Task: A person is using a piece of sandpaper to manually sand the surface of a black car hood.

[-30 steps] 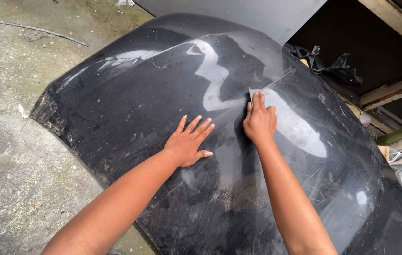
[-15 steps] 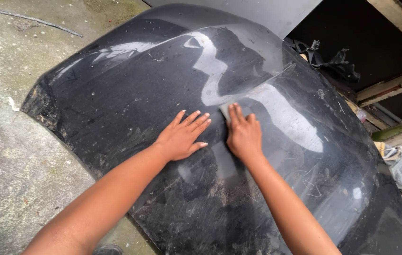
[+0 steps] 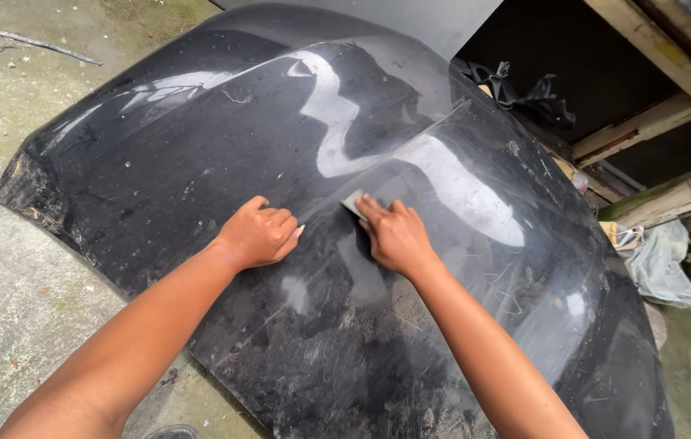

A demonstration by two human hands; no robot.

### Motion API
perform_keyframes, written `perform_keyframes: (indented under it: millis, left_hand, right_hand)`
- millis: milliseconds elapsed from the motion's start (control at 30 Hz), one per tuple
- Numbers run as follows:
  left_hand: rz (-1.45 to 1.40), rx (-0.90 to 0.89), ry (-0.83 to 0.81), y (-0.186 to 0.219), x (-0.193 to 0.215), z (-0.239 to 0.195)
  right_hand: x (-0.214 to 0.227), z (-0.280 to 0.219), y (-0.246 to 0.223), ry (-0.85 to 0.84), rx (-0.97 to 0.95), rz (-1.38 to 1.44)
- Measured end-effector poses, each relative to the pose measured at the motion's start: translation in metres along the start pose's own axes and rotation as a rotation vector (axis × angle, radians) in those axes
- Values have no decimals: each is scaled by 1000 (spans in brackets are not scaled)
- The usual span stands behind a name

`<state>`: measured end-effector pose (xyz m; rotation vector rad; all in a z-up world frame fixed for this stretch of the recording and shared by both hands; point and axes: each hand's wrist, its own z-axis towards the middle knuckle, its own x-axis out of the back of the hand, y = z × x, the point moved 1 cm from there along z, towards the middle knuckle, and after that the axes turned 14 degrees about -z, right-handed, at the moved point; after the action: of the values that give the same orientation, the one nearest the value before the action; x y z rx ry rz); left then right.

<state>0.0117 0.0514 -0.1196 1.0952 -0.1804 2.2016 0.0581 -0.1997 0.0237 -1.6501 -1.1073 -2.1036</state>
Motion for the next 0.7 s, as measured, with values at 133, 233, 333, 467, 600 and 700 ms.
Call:
perform_keyframes:
  millis: [133, 233, 333, 467, 600, 700]
  left_hand:
    - [42, 5, 102, 12, 22, 17]
    - [-19, 61, 152, 22, 34, 36]
    - [-81, 104, 153, 46, 56, 51]
    - [-217, 32, -8, 85, 83, 61]
    - [-211, -71, -93, 120, 81, 58]
    - [-228, -12, -92, 141, 68, 53]
  right_hand:
    - [40, -10, 5, -198, -147, 282]
    - [61, -23, 7, -249, -329, 689]
    - [79, -41, 3, -291, -358, 837]
    - [101, -57, -2, -406, -429, 903]
    - [101, -69, -5, -400, -468, 916]
    - [84, -78, 6, -383, -457, 841]
